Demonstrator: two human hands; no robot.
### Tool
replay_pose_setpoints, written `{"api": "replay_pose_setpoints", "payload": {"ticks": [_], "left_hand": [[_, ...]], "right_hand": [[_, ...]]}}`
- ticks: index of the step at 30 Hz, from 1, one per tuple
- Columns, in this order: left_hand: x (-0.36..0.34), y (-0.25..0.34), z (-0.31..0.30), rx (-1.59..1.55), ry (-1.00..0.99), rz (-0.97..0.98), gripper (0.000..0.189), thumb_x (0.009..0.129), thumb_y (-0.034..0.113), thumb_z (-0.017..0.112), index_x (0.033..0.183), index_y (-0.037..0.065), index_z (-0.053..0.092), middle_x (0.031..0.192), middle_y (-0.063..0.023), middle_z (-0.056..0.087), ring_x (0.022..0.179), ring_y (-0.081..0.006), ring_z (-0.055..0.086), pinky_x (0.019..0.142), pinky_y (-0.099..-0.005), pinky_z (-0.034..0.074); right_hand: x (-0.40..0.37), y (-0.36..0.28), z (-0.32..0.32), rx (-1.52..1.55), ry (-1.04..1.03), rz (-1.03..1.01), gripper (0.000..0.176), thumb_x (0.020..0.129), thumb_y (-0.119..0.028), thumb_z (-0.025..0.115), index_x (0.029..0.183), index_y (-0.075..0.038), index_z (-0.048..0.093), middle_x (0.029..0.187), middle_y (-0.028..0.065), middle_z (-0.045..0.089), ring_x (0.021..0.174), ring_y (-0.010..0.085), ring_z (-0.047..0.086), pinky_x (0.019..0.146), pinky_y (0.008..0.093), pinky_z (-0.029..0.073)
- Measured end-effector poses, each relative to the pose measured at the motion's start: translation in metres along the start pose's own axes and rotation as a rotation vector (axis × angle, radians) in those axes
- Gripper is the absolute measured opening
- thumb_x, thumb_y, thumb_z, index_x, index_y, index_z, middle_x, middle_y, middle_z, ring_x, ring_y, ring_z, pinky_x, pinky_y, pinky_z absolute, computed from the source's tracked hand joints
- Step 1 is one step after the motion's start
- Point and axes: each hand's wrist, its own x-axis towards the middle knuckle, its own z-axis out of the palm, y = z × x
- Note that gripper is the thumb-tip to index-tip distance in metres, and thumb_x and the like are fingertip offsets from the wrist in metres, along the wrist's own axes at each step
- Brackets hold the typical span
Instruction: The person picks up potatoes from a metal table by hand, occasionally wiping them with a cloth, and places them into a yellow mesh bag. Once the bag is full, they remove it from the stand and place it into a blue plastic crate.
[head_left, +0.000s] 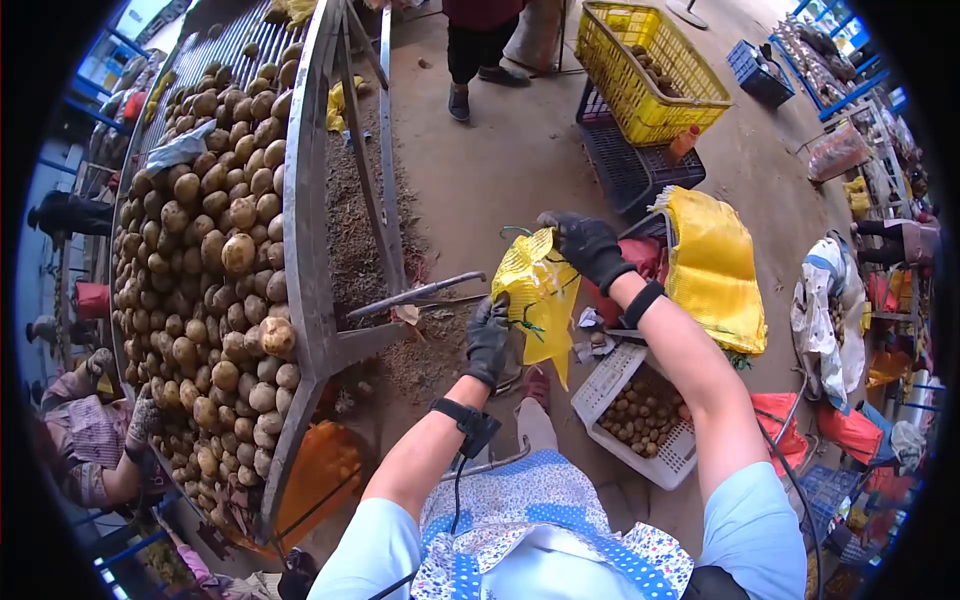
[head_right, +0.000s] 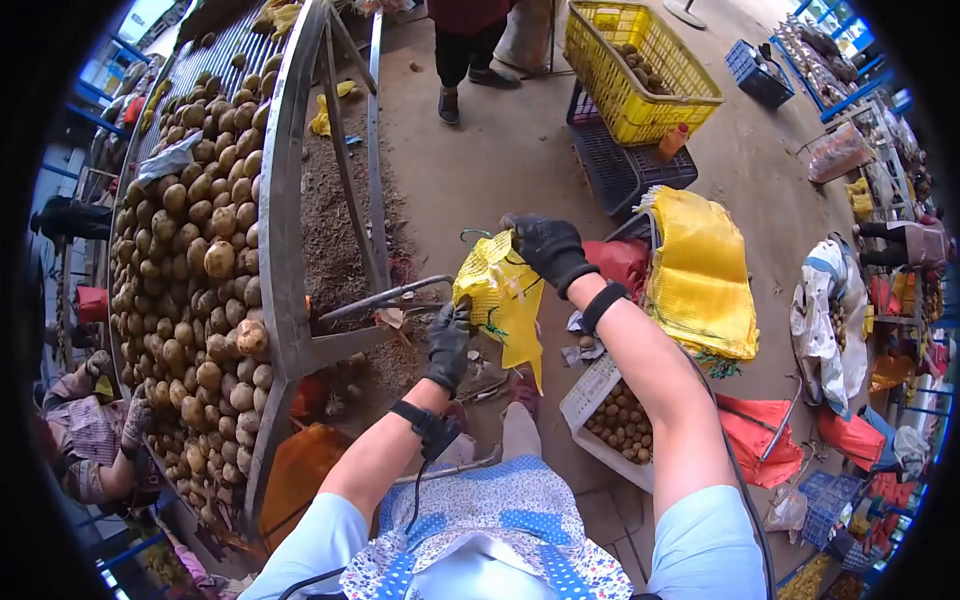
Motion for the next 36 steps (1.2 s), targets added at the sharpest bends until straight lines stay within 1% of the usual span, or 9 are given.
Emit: {"api": "replay_pose_setpoints", "payload": {"ticks": [3, 5, 7, 11, 13, 19, 25, 29, 36], "left_hand": [[-0.024, -0.016, -0.049, 0.737, 0.083, -0.345, 0.057, 0.09, 0.033, 0.07, 0.132, 0.0, 0.05, 0.108, -0.0061, 0.062, 0.094, -0.0144, 0.056, 0.081, -0.0332, 0.047], [-0.053, 0.012, -0.056, 0.911, 0.282, -0.292, 0.081, 0.083, 0.032, 0.076, 0.142, -0.004, 0.034, 0.126, -0.018, 0.055, 0.111, -0.0273, 0.056, 0.093, -0.0395, 0.045], [-0.068, 0.078, -0.04, 1.379, 0.166, 0.644, 0.091, 0.077, 0.028, 0.078, 0.144, -0.006, 0.027, 0.137, -0.023, 0.047, 0.121, -0.0389, 0.05, 0.101, -0.0399, 0.042], [-0.042, 0.088, -0.034, 1.363, 0.055, 0.445, 0.082, 0.077, 0.022, 0.074, 0.142, -0.003, 0.032, 0.13, -0.0253, 0.052, 0.116, -0.0422, 0.053, 0.098, -0.0422, 0.044], [-0.03, 0.071, -0.06, 1.394, -0.185, -0.186, 0.061, 0.081, 0.021, 0.065, 0.138, 0.012, 0.044, 0.109, -0.0234, 0.064, 0.102, -0.0396, 0.062, 0.087, -0.0483, 0.048], [-0.047, 0.082, -0.118, 1.409, -0.063, 0.017, 0.032, 0.081, 0.012, 0.058, 0.112, 0.012, 0.063, 0.102, -0.0177, 0.068, 0.095, -0.0347, 0.065, 0.082, -0.0455, 0.051], [-0.064, 0.083, -0.182, 1.072, -0.009, 0.154, 0.028, 0.084, 0.001, 0.054, 0.107, 0.007, 0.068, 0.104, -0.0156, 0.069, 0.097, -0.0272, 0.067, 0.085, -0.036, 0.051], [-0.081, 0.097, -0.2, 0.688, -0.178, -0.076, 0.031, 0.089, 0.002, 0.055, 0.117, 0.005, 0.066, 0.107, -0.0119, 0.07, 0.097, -0.0175, 0.065, 0.085, -0.031, 0.05], [-0.07, 0.109, -0.225, 0.687, -0.1, -0.129, 0.025, 0.09, 0.011, 0.058, 0.112, 0.004, 0.067, 0.106, -0.0131, 0.07, 0.095, -0.0215, 0.067, 0.084, -0.0325, 0.051]], "right_hand": [[0.011, -0.008, 0.067, -0.176, -0.528, -0.189, 0.014, 0.083, -0.019, 0.059, 0.094, -0.015, 0.067, 0.09, 0.0111, 0.069, 0.08, 0.033, 0.067, 0.064, 0.045, 0.053], [-0.008, -0.009, 0.105, -0.115, -0.497, -0.338, 0.014, 0.083, -0.02, 0.058, 0.091, -0.016, 0.068, 0.086, 0.0091, 0.069, 0.076, 0.0309, 0.068, 0.06, 0.0451, 0.053], [-0.02, -0.036, 0.112, -0.091, -0.546, -0.456, 0.012, 0.079, -0.017, 0.059, 0.088, -0.017, 0.068, 0.082, 0.0077, 0.068, 0.073, 0.0296, 0.068, 0.058, 0.0432, 0.053], [-0.025, -0.077, 0.094, 0.066, -0.562, -0.602, 0.014, 0.076, -0.017, 0.062, 0.089, -0.016, 0.067, 0.081, 0.0087, 0.067, 0.073, 0.0294, 0.067, 0.058, 0.0429, 0.053], [-0.023, -0.073, 0.082, 0.223, -0.453, -0.659, 0.017, 0.08, -0.017, 0.063, 0.097, -0.017, 0.065, 0.082, 0.0106, 0.066, 0.071, 0.0297, 0.067, 0.059, 0.0398, 0.053], [-0.031, -0.048, 0.077, -0.288, -0.726, -0.333, 0.016, 0.075, -0.016, 0.064, 0.09, -0.015, 0.069, 0.087, 0.0108, 0.068, 0.081, 0.0336, 0.067, 0.072, 0.0431, 0.053], [-0.042, -0.09, 0.069, 0.403, -0.96, 0.313, 0.028, 0.074, -0.015, 0.067, 0.101, -0.009, 0.07, 0.09, 0.0162, 0.07, 0.085, 0.0249, 0.067, 0.077, 0.0383, 0.052], [-0.063, -0.094, 0.088, 0.949, -0.555, 0.521, 0.025, 0.08, -0.01, 0.065, 0.104, -0.004, 0.069, 0.088, 0.0108, 0.071, 0.083, 0.022, 0.067, 0.08, 0.0349, 0.051], [-0.068, -0.124, 0.068, 0.446, -0.892, 0.084, 0.033, 0.078, -0.017, 0.068, 0.11, -0.009, 0.066, 0.106, 0.0115, 0.067, 0.1, 0.0274, 0.063, 0.09, 0.0363, 0.047]]}}
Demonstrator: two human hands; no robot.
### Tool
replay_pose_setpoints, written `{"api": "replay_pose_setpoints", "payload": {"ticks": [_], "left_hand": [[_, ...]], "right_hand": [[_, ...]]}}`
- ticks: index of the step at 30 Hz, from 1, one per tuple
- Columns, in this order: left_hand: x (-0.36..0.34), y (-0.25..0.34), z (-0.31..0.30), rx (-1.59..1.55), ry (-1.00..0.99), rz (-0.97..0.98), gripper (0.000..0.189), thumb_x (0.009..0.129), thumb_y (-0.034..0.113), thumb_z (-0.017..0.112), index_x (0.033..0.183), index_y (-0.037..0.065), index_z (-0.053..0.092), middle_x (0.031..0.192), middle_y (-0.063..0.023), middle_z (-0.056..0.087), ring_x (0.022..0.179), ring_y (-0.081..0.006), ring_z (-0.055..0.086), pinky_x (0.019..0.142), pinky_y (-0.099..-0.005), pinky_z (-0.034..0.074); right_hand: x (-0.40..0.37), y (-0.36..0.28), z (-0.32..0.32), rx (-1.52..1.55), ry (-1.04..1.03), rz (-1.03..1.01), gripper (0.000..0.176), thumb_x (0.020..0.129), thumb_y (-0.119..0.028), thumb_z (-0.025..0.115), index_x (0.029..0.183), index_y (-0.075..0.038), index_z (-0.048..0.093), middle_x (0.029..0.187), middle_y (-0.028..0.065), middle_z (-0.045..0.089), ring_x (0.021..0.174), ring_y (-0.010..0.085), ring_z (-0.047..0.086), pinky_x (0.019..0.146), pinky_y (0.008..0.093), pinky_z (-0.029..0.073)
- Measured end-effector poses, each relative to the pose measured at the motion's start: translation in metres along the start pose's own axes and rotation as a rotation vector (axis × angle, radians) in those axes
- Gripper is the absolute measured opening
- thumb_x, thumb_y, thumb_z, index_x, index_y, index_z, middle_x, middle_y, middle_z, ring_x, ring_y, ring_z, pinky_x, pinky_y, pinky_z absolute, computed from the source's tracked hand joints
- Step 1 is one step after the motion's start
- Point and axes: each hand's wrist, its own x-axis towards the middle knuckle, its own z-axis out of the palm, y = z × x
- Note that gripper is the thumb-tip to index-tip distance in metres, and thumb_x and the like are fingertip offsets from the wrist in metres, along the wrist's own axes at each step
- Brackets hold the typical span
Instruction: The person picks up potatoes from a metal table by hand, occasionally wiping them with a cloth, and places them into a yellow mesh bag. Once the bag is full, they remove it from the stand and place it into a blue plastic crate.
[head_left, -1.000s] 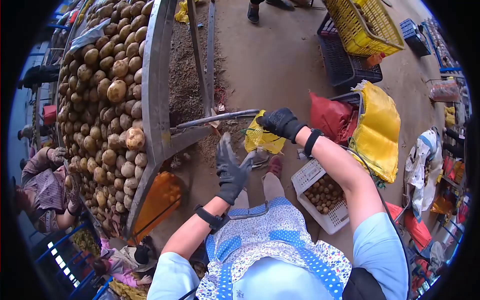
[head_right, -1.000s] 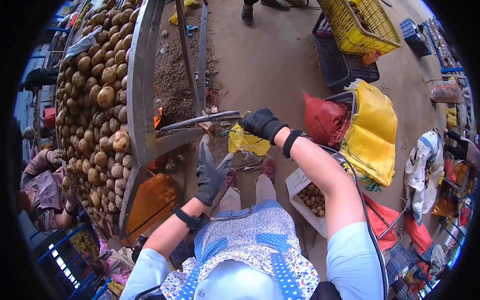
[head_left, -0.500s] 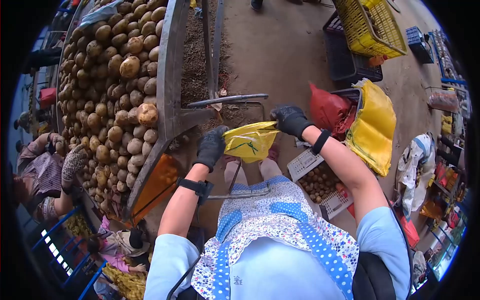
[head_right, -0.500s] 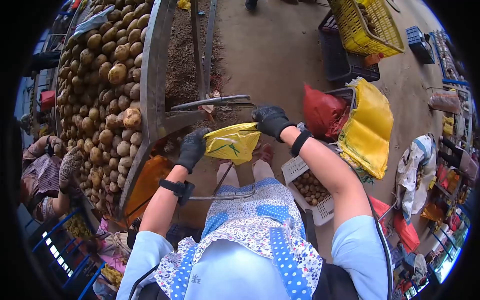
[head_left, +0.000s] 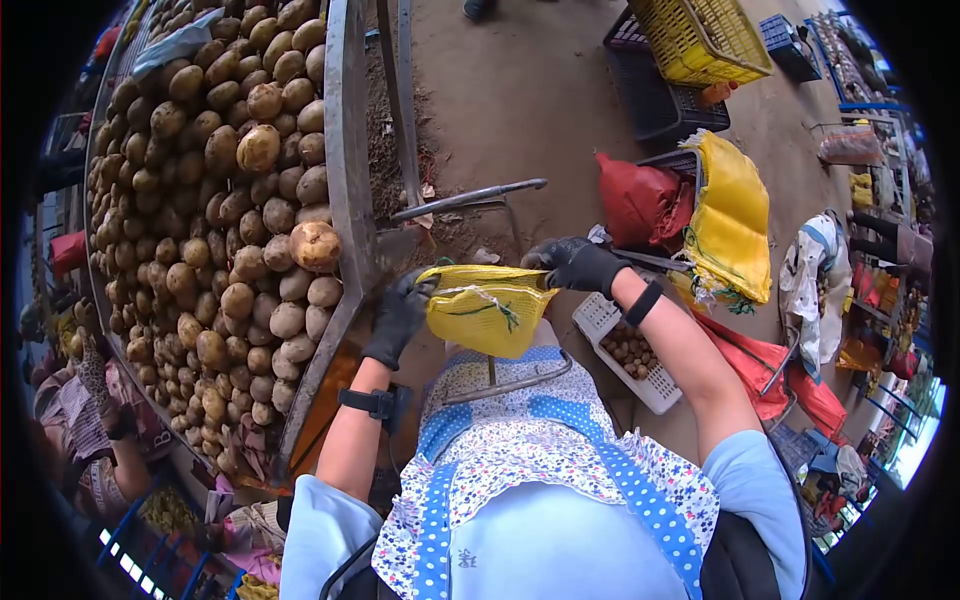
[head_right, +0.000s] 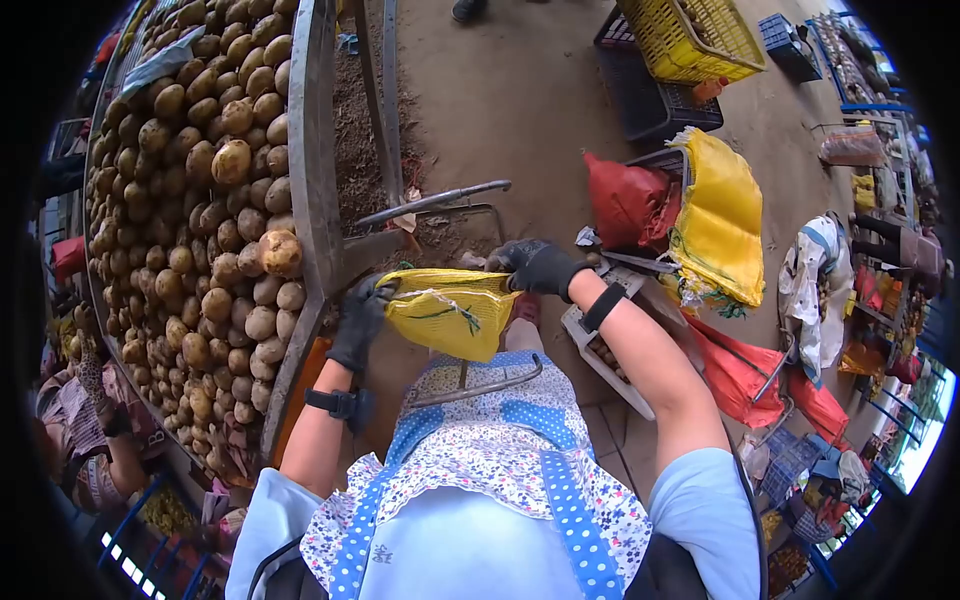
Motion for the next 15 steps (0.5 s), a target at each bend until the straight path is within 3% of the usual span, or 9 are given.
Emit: {"api": "replay_pose_setpoints", "payload": {"ticks": [1, 3, 5, 6, 8, 10, 11, 14, 15], "left_hand": [[-0.003, 0.008, 0.002, 0.118, 0.07, 0.134, 0.024, 0.09, 0.011, 0.058, 0.112, 0.004, 0.068, 0.106, -0.0131, 0.07, 0.095, -0.022, 0.066, 0.084, -0.0328, 0.051], [-0.001, 0.014, 0.003, 0.237, 0.153, 0.27, 0.024, 0.09, 0.01, 0.057, 0.111, 0.005, 0.068, 0.106, -0.0131, 0.07, 0.096, -0.0226, 0.066, 0.085, -0.033, 0.051], [0.006, 0.003, 0.005, 0.178, 0.306, 0.252, 0.025, 0.09, 0.01, 0.057, 0.112, 0.005, 0.067, 0.106, -0.0127, 0.07, 0.097, -0.0232, 0.066, 0.086, -0.0333, 0.05], [0.01, 0.0, 0.006, 0.185, 0.318, 0.249, 0.025, 0.09, 0.01, 0.057, 0.112, 0.005, 0.067, 0.106, -0.0127, 0.07, 0.097, -0.0232, 0.066, 0.086, -0.0333, 0.05], [0.022, -0.004, 0.014, -0.019, 0.439, 0.009, 0.024, 0.09, 0.01, 0.057, 0.112, 0.003, 0.067, 0.105, -0.0135, 0.07, 0.096, -0.0241, 0.065, 0.086, -0.0337, 0.05], [0.037, -0.009, 0.027, -0.022, 0.607, 0.028, 0.025, 0.091, 0.011, 0.056, 0.111, 0.002, 0.066, 0.104, -0.0135, 0.07, 0.094, -0.0238, 0.065, 0.085, -0.0337, 0.05], [0.044, -0.012, 0.032, -0.025, 0.772, 0.045, 0.025, 0.091, 0.011, 0.055, 0.111, 0.001, 0.065, 0.103, -0.0136, 0.07, 0.092, -0.0236, 0.065, 0.083, -0.0337, 0.049], [0.066, -0.026, 0.031, -0.231, 0.742, 0.018, 0.027, 0.091, 0.014, 0.052, 0.109, -0.001, 0.064, 0.1, -0.0146, 0.069, 0.09, -0.0229, 0.065, 0.08, -0.0347, 0.049], [0.076, -0.033, 0.032, -0.228, 0.738, 0.02, 0.027, 0.091, 0.014, 0.052, 0.109, -0.001, 0.064, 0.1, -0.0146, 0.069, 0.09, -0.0229, 0.065, 0.08, -0.0347, 0.049]], "right_hand": [[0.0, -0.002, -0.002, -0.328, 0.008, 0.026, 0.032, 0.077, -0.018, 0.068, 0.107, -0.009, 0.067, 0.103, 0.0126, 0.067, 0.099, 0.0297, 0.063, 0.09, 0.0371, 0.047], [0.009, 0.02, 0.005, -0.42, 0.168, 0.039, 0.029, 0.075, -0.017, 0.067, 0.102, -0.007, 0.067, 0.099, 0.0125, 0.066, 0.096, 0.0318, 0.062, 0.087, 0.0385, 0.047], [0.022, 0.023, 0.003, 0.039, 0.492, 0.097, 0.024, 0.078, -0.015, 0.063, 0.1, -0.006, 0.068, 0.102, 0.0123, 0.067, 0.095, 0.0307, 0.063, 0.083, 0.0397, 0.049], [0.025, 0.016, 0.003, 0.335, 0.456, 0.203, 0.027, 0.082, -0.014, 0.057, 0.106, -0.005, 0.066, 0.101, 0.0138, 0.068, 0.088, 0.0265, 0.065, 0.079, 0.0377, 0.05], [0.043, 0.008, 0.018, 0.423, 0.588, 0.143, 0.028, 0.084, -0.013, 0.056, 0.109, -0.004, 0.066, 0.099, 0.0146, 0.068, 0.086, 0.0235, 0.064, 0.078, 0.036, 0.049], [0.064, 0.018, 0.033, 0.35, 0.801, 0.179, 0.036, 0.085, -0.011, 0.055, 0.119, -0.003, 0.062, 0.093, 0.0156, 0.069, 0.078, 0.0203, 0.064, 0.073, 0.034, 0.049], [0.068, 0.017, 0.034, 0.349, 0.801, 0.178, 0.036, 0.085, -0.011, 0.055, 0.119, -0.003, 0.062, 0.093, 0.0156, 0.069, 0.078, 0.0203, 0.064, 0.073, 0.034, 0.049], [0.084, 0.018, 0.028, 0.492, 0.806, 0.215, 0.032, 0.084, -0.006, 0.051, 0.113, -0.002, 0.061, 0.092, 0.013, 0.066, 0.073, 0.0173, 0.058, 0.065, 0.0318, 0.046], [0.09, 0.022, 0.022, 0.282, 0.717, 0.275, 0.027, 0.085, -0.009, 0.052, 0.109, -0.003, 0.062, 0.094, 0.0157, 0.066, 0.079, 0.0265, 0.06, 0.071, 0.0364, 0.047]]}}
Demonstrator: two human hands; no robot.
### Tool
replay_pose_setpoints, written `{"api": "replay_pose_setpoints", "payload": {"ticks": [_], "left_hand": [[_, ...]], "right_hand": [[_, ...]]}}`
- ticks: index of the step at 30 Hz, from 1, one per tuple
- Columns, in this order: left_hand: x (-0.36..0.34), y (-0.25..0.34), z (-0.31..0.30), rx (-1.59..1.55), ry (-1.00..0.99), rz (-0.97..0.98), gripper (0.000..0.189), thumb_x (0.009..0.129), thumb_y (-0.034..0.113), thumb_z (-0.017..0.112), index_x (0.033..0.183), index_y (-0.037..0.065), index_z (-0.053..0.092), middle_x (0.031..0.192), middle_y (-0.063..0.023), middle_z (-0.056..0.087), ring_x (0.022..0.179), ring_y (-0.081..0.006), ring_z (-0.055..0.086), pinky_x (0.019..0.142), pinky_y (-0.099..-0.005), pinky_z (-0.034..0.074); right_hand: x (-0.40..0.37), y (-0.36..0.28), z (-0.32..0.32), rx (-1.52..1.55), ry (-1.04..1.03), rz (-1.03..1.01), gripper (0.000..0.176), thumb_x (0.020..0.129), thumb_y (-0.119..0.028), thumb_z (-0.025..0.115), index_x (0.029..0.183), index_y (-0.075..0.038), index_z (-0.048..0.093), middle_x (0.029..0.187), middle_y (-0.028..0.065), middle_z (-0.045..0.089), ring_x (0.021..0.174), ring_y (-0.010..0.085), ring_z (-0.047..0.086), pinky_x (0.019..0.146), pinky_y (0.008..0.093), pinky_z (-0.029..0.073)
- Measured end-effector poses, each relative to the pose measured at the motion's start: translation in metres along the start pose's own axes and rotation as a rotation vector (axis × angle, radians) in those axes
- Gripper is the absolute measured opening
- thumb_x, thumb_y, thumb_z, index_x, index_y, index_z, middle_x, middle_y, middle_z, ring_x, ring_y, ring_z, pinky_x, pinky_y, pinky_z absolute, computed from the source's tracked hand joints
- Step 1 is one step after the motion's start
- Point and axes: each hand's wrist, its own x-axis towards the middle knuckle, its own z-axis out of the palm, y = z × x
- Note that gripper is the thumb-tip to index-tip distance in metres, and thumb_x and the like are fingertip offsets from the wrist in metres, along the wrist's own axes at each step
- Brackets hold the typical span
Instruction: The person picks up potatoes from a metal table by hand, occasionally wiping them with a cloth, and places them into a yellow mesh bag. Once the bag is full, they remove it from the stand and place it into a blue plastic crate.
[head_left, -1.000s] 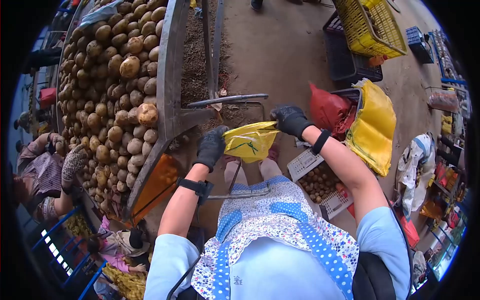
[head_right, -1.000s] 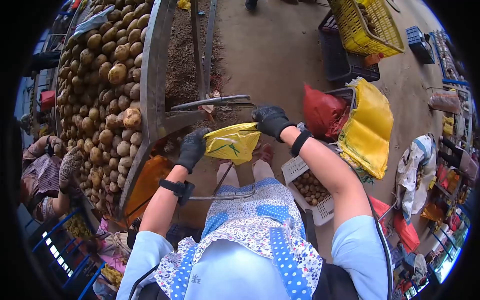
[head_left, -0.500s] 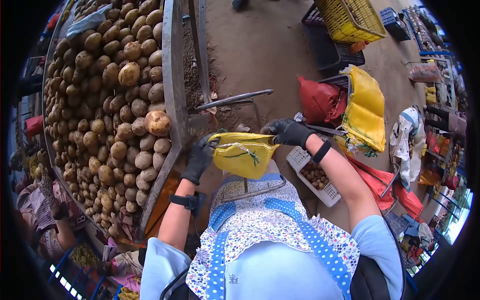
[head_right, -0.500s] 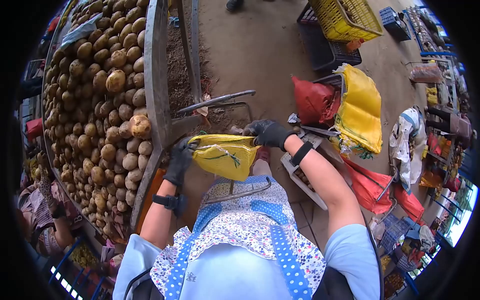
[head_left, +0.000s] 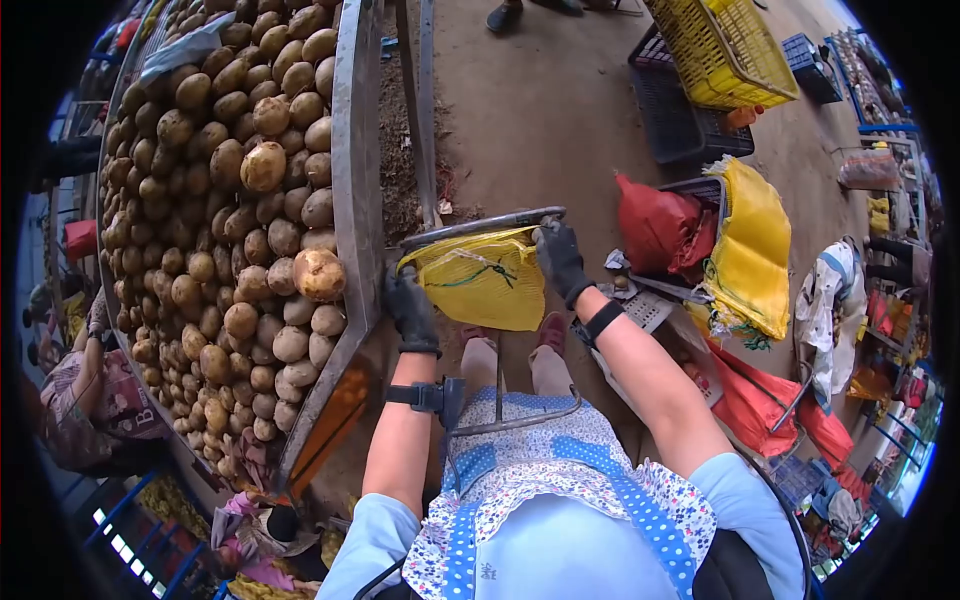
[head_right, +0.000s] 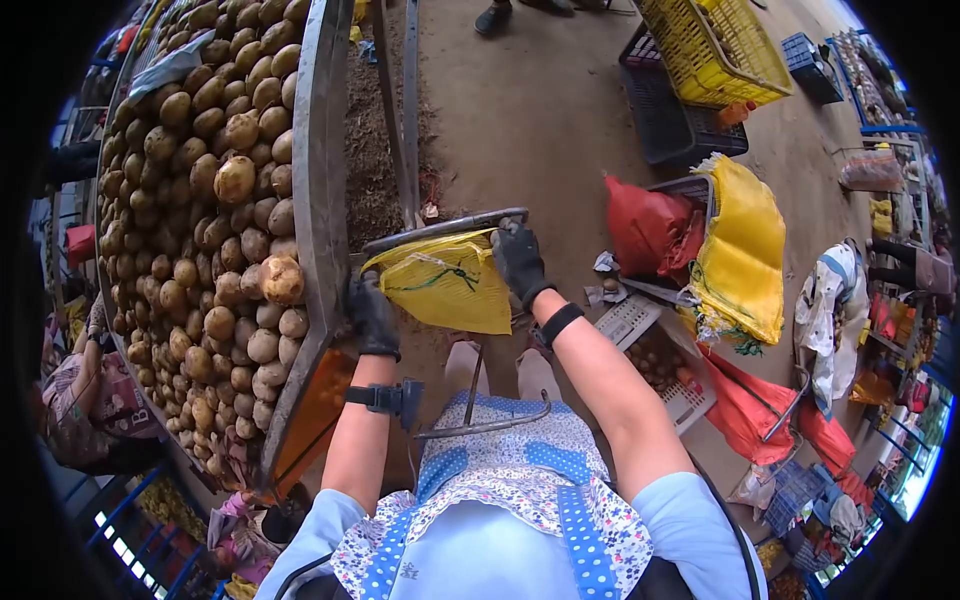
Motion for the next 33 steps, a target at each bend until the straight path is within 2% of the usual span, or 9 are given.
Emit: {"api": "replay_pose_setpoints", "payload": {"ticks": [3, 6, 8, 10, 13, 18, 20, 26, 33], "left_hand": [[0.017, -0.015, 0.019, 0.048, 0.105, -0.148, 0.027, 0.09, 0.016, 0.05, 0.105, 0.001, 0.066, 0.098, -0.0138, 0.069, 0.088, -0.0222, 0.065, 0.078, -0.0347, 0.048], [0.011, -0.006, 0.017, -0.585, 0.03, -0.422, 0.026, 0.091, 0.015, 0.048, 0.105, 0.003, 0.066, 0.099, -0.013, 0.069, 0.088, -0.0225, 0.065, 0.078, -0.0336, 0.049], [0.007, 0.01, 0.004, -1.058, -0.361, -0.615, 0.024, 0.095, 0.017, 0.048, 0.107, 0.004, 0.065, 0.1, -0.0088, 0.068, 0.088, -0.0194, 0.064, 0.079, -0.0315, 0.05], [0.0, 0.004, -0.01, -1.016, -0.409, -0.641, 0.024, 0.096, 0.017, 0.051, 0.113, 0.005, 0.063, 0.106, -0.0081, 0.067, 0.095, -0.0198, 0.063, 0.083, -0.0335, 0.051], [-0.016, -0.002, -0.029, -0.894, -0.516, -0.549, 0.025, 0.097, 0.018, 0.054, 0.118, 0.006, 0.061, 0.112, -0.007, 0.066, 0.102, -0.0199, 0.062, 0.088, -0.0357, 0.051], [-0.03, 0.01, -0.046, -0.778, -0.538, -0.456, 0.025, 0.096, 0.018, 0.056, 0.119, 0.007, 0.061, 0.115, -0.0065, 0.065, 0.105, -0.0191, 0.061, 0.091, -0.0357, 0.049], [-0.033, 0.021, -0.05, -1.132, -0.561, -0.788, 0.027, 0.096, 0.021, 0.057, 0.12, 0.009, 0.061, 0.117, -0.0064, 0.065, 0.104, -0.0196, 0.061, 0.092, -0.0339, 0.047], [-0.028, 0.055, -0.038, -1.146, -0.629, -0.895, 0.043, 0.095, 0.044, 0.053, 0.123, 0.011, 0.06, 0.123, -0.008, 0.062, 0.114, -0.024, 0.055, 0.095, -0.0426, 0.043], [-0.008, 0.073, -0.027, -1.183, -0.723, -0.772, 0.049, 0.094, 0.05, 0.052, 0.123, 0.011, 0.059, 0.122, -0.0075, 0.062, 0.114, -0.0223, 0.055, 0.097, -0.0454, 0.042]], "right_hand": [[0.031, 0.024, 0.012, -0.238, 0.013, -0.289, 0.018, 0.085, -0.014, 0.055, 0.099, -0.004, 0.063, 0.093, 0.0183, 0.066, 0.084, 0.037, 0.062, 0.077, 0.0417, 0.049], [0.045, 0.046, 0.013, -0.317, 0.021, -0.575, 0.017, 0.084, -0.015, 0.057, 0.096, -0.005, 0.064, 0.092, 0.0186, 0.066, 0.085, 0.0383, 0.062, 0.079, 0.0428, 0.05], [0.031, 0.05, 0.012, -0.371, -0.028, -0.589, 0.02, 0.083, -0.015, 0.058, 0.098, -0.005, 0.065, 0.093, 0.0189, 0.067, 0.087, 0.0384, 0.063, 0.08, 0.0431, 0.05], [-0.001, 0.057, 0.003, -0.283, -0.245, 0.027, 0.029, 0.081, -0.017, 0.06, 0.107, -0.005, 0.066, 0.101, 0.0201, 0.067, 0.096, 0.0377, 0.063, 0.086, 0.0426, 0.049], [-0.067, 0.017, -0.02, -0.288, -0.233, 0.138, 0.036, 0.079, -0.018, 0.063, 0.113, -0.005, 0.065, 0.107, 0.0216, 0.066, 0.101, 0.0376, 0.063, 0.087, 0.0433, 0.048], [-0.1, 0.0, -0.015, -0.319, -0.232, 0.12, 0.035, 0.079, -0.02, 0.063, 0.112, -0.005, 0.065, 0.106, 0.0217, 0.067, 0.1, 0.0389, 0.063, 0.088, 0.043, 0.049], [-0.11, -0.011, -0.017, -0.397, -0.136, 0.07, 0.036, 0.08, -0.021, 0.06, 0.112, -0.005, 0.065, 0.108, 0.0223, 0.066, 0.102, 0.0393, 0.062, 0.09, 0.0443, 0.048], [-0.089, -0.041, -0.012, -0.455, -0.233, 0.162, 0.041, 0.078, -0.017, 0.053, 0.116, -0.006, 0.063, 0.114, 0.0246, 0.063, 0.109, 0.0389, 0.059, 0.095, 0.0452, 0.045], [-0.068, -0.035, -0.004, -0.476, -0.255, 0.181, 0.044, 0.077, -0.015, 0.051, 0.119, -0.008, 0.063, 0.115, 0.0235, 0.063, 0.11, 0.0387, 0.058, 0.096, 0.0437, 0.045]]}}
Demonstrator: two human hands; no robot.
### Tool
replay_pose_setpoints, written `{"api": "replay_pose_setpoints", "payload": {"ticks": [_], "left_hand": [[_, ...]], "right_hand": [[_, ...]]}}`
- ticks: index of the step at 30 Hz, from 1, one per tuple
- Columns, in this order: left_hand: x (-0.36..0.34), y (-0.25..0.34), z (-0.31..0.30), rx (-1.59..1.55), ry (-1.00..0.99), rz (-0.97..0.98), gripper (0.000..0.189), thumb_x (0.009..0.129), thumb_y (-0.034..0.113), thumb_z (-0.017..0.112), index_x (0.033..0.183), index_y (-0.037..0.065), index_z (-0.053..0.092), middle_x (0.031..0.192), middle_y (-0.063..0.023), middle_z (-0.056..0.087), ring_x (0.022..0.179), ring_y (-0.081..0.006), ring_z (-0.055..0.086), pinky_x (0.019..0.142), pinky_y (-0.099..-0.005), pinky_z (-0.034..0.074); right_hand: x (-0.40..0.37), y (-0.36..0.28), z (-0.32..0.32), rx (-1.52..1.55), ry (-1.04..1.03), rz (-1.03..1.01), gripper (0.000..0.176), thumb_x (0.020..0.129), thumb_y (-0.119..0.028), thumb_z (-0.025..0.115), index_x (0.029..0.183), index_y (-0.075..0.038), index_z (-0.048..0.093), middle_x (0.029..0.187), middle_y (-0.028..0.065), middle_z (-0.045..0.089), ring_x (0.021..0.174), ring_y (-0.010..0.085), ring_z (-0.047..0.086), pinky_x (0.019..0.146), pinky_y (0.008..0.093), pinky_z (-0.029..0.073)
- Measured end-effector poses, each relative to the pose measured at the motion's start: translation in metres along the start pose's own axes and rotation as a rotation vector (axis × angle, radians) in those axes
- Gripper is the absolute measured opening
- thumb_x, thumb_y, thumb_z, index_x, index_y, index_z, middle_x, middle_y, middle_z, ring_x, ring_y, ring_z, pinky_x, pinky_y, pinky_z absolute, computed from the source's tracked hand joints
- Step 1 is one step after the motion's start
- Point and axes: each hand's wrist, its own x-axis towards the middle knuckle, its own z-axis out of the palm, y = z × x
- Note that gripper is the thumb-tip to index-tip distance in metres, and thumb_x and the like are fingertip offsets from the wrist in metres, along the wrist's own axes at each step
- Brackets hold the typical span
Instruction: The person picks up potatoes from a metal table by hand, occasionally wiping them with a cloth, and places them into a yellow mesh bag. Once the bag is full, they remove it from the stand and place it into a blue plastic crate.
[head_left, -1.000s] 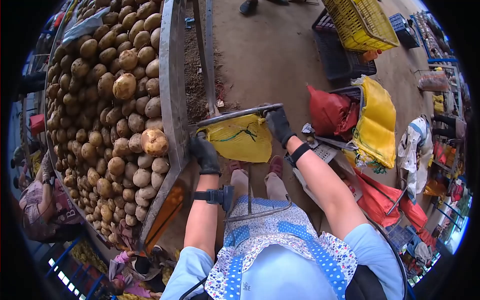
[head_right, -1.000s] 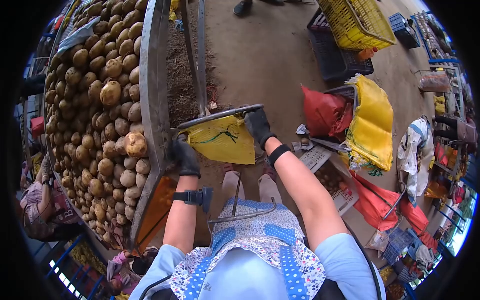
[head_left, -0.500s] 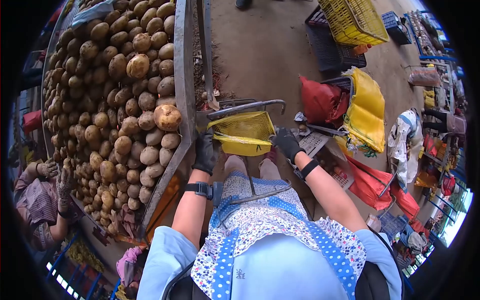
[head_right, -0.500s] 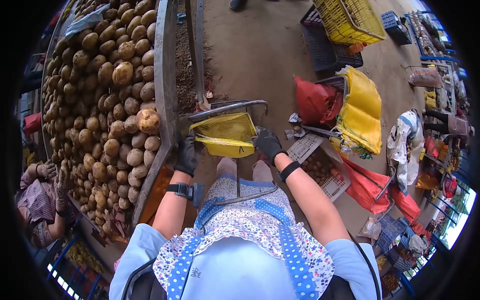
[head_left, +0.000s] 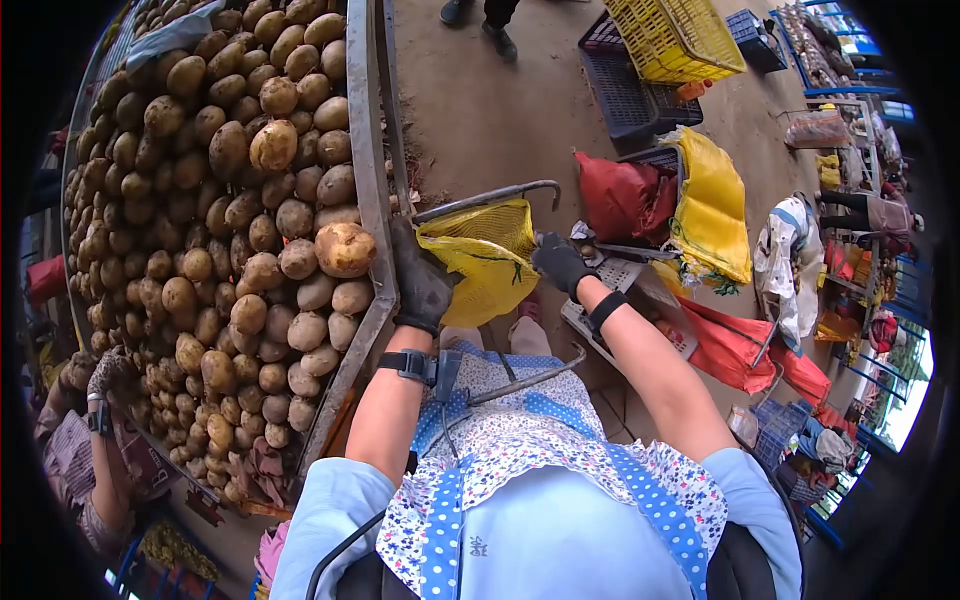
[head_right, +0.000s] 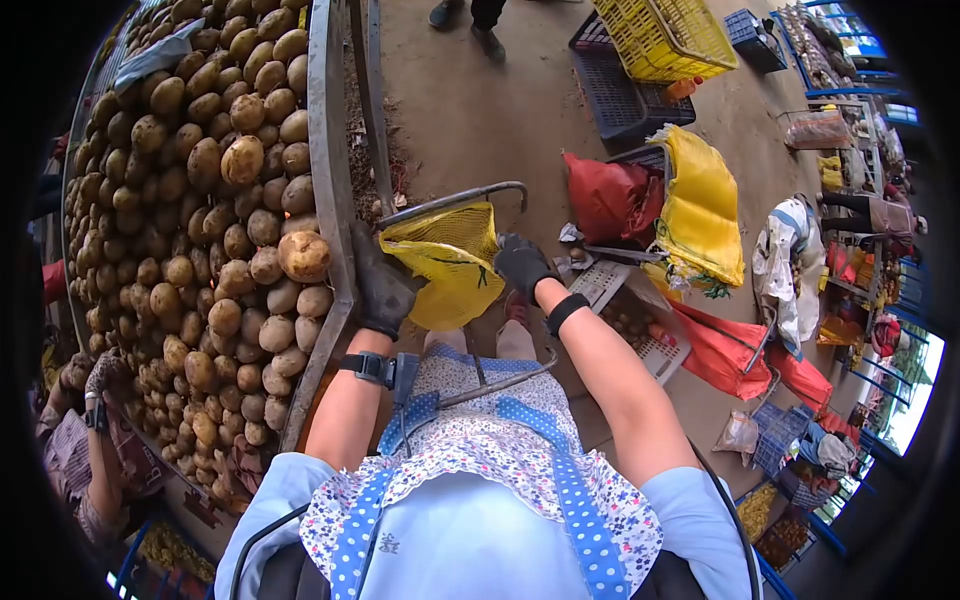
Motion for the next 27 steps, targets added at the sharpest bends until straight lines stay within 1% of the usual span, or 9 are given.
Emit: {"api": "replay_pose_setpoints", "payload": {"ticks": [6, 8, 9, 11, 14, 19, 22, 24, 27], "left_hand": [[0.013, -0.013, -0.033, 0.422, 0.063, 0.268, 0.036, 0.09, 0.034, 0.064, 0.116, 0.009, 0.061, 0.108, -0.0057, 0.066, 0.095, -0.0209, 0.063, 0.082, -0.0406, 0.049], [0.028, -0.019, -0.061, 0.633, 0.436, 0.145, 0.034, 0.087, 0.028, 0.064, 0.112, 0.005, 0.062, 0.104, -0.0092, 0.068, 0.088, -0.0225, 0.065, 0.079, -0.0417, 0.05], [0.031, -0.019, -0.065, 0.631, 0.44, 0.138, 0.034, 0.087, 0.028, 0.064, 0.112, 0.005, 0.062, 0.104, -0.0092, 0.068, 0.088, -0.0225, 0.065, 0.079, -0.0417, 0.05], [0.032, -0.02, -0.069, 1.189, 0.486, 0.347, 0.035, 0.085, 0.026, 0.062, 0.11, 0.002, 0.061, 0.102, -0.0157, 0.069, 0.091, -0.0291, 0.066, 0.079, -0.042, 0.05], [0.001, -0.009, -0.054, 1.699, 0.583, 0.057, 0.037, 0.084, 0.027, 0.061, 0.111, 0.002, 0.06, 0.101, -0.0203, 0.069, 0.096, -0.0358, 0.065, 0.081, -0.0425, 0.048], [-0.081, -0.02, -0.101, 1.703, 0.329, -0.177, 0.043, 0.086, 0.032, 0.06, 0.118, 0.005, 0.058, 0.109, -0.0226, 0.066, 0.103, -0.0393, 0.063, 0.088, -0.0454, 0.046], [-0.128, -0.044, -0.125, 1.528, 0.369, -0.128, 0.051, 0.088, 0.038, 0.059, 0.128, 0.006, 0.053, 0.116, -0.0253, 0.063, 0.107, -0.0411, 0.06, 0.091, -0.0449, 0.045], [-0.149, -0.046, -0.082, 1.772, 0.47, -0.19, 0.058, 0.089, 0.043, 0.058, 0.134, 0.007, 0.049, 0.122, -0.0263, 0.06, 0.112, -0.043, 0.057, 0.093, -0.0453, 0.045], [-0.157, -0.061, -0.096, 1.829, 0.375, -0.282, 0.061, 0.09, 0.046, 0.056, 0.136, 0.007, 0.047, 0.123, -0.0268, 0.059, 0.113, -0.0441, 0.056, 0.096, -0.0476, 0.043]], "right_hand": [[0.0, -0.005, 0.007, -0.007, 0.049, 0.018, 0.045, 0.077, -0.016, 0.052, 0.119, -0.008, 0.062, 0.115, 0.0237, 0.063, 0.11, 0.0382, 0.058, 0.096, 0.0439, 0.045], [-0.007, -0.011, 0.008, -0.001, 0.042, 0.043, 0.045, 0.077, -0.017, 0.052, 0.119, -0.008, 0.062, 0.115, 0.0236, 0.063, 0.11, 0.0382, 0.058, 0.096, 0.0438, 0.045], [-0.011, -0.011, 0.011, -0.019, 0.029, 0.014, 0.039, 0.079, -0.02, 0.053, 0.114, -0.005, 0.063, 0.11, 0.0253, 0.063, 0.106, 0.0401, 0.059, 0.093, 0.0457, 0.046], [-0.023, -0.012, 0.014, -0.037, 0.012, -0.007, 0.036, 0.081, -0.023, 0.053, 0.109, -0.003, 0.063, 0.104, 0.027, 0.064, 0.101, 0.0421, 0.061, 0.089, 0.0477, 0.047], [-0.05, -0.011, 0.016, -0.072, 0.052, 0.019, 0.041, 0.078, -0.02, 0.054, 0.116, -0.007, 0.063, 0.11, 0.0225, 0.065, 0.105, 0.0388, 0.06, 0.093, 0.0448, 0.046], [-0.083, 0.04, 0.003, -0.15, -0.26, -0.069, 0.04, 0.089, -0.036, 0.052, 0.113, -0.007, 0.064, 0.111, 0.0219, 0.065, 0.104, 0.0394, 0.061, 0.09, 0.0474, 0.046], [-0.107, 0.052, 0.017, -0.206, -0.255, -0.039, 0.045, 0.092, -0.045, 0.048, 0.112, -0.008, 0.066, 0.114, 0.0202, 0.064, 0.106, 0.0375, 0.061, 0.092, 0.0476, 0.045], [-0.12, 0.039, 0.014, -0.309, -0.368, 0.136, 0.05, 0.093, -0.047, 0.046, 0.119, -0.009, 0.063, 0.12, 0.0176, 0.063, 0.114, 0.0341, 0.058, 0.098, 0.046, 0.043], [-0.134, 0.076, 0.034, -0.306, -0.241, 0.043, 0.053, 0.094, -0.048, 0.043, 0.126, -0.008, 0.058, 0.128, 0.0168, 0.059, 0.12, 0.0328, 0.055, 0.101, 0.0455, 0.041]]}}
